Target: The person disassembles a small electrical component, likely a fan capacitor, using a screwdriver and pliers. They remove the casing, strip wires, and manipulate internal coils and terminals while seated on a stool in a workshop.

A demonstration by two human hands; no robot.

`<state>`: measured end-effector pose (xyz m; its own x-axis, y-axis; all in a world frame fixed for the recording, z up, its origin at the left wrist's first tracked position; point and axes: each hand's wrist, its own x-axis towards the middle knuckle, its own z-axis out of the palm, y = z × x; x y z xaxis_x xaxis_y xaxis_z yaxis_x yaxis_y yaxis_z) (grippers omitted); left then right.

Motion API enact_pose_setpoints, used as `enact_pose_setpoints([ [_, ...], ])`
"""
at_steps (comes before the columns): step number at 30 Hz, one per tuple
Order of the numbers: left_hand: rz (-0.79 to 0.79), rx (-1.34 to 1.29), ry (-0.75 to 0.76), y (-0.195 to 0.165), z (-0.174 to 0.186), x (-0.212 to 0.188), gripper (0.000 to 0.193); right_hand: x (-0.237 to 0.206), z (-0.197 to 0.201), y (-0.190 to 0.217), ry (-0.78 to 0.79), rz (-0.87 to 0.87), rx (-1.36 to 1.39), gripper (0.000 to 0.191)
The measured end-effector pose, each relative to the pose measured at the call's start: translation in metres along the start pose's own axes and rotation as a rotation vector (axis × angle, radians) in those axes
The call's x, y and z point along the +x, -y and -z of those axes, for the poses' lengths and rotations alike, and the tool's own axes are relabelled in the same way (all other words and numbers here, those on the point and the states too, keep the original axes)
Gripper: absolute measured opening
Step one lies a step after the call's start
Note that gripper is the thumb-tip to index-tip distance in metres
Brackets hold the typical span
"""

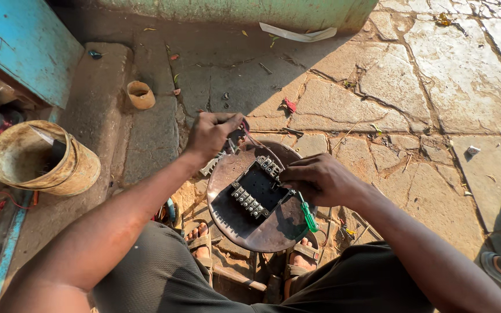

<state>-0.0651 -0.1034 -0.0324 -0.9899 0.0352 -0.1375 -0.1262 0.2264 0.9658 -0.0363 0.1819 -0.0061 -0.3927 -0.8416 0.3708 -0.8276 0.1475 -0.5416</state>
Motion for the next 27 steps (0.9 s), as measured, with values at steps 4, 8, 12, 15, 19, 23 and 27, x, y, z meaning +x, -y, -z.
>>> enact_pose_setpoints([
  [4, 0.093, -0.365, 0.168, 0.007, 0.011, -0.006, 0.035, -0.014, -0.009, -0.028, 0.045, -0.031, -0.073, 0.019],
  [8, 0.082, -0.46, 0.251, 0.009, 0.018, -0.011, 0.043, -0.03, -0.005, -0.053, 0.01, -0.108, -0.103, 0.016],
  [12, 0.006, -0.593, 0.446, 0.009, 0.02, -0.021, 0.043, -0.039, 0.009, -0.062, -0.281, -0.605, 0.339, 0.028],
  [15, -0.068, -0.384, 0.418, 0.007, 0.013, -0.022, 0.046, -0.025, 0.004, -0.059, -0.288, -0.822, 0.528, 0.031],
  [19, -0.086, -0.42, 0.281, 0.002, 0.01, -0.022, 0.04, -0.013, 0.003, -0.047, -0.366, -0.847, 0.314, 0.039],
  [23, -0.15, -0.197, 0.168, -0.006, -0.001, -0.02, 0.038, -0.001, 0.011, -0.03, -0.317, -1.24, 0.32, 0.062],
  [27, -0.221, 0.004, 0.078, -0.011, -0.02, -0.018, 0.038, 0.005, 0.003, -0.007, -0.421, -0.777, 0.543, 0.047],
])
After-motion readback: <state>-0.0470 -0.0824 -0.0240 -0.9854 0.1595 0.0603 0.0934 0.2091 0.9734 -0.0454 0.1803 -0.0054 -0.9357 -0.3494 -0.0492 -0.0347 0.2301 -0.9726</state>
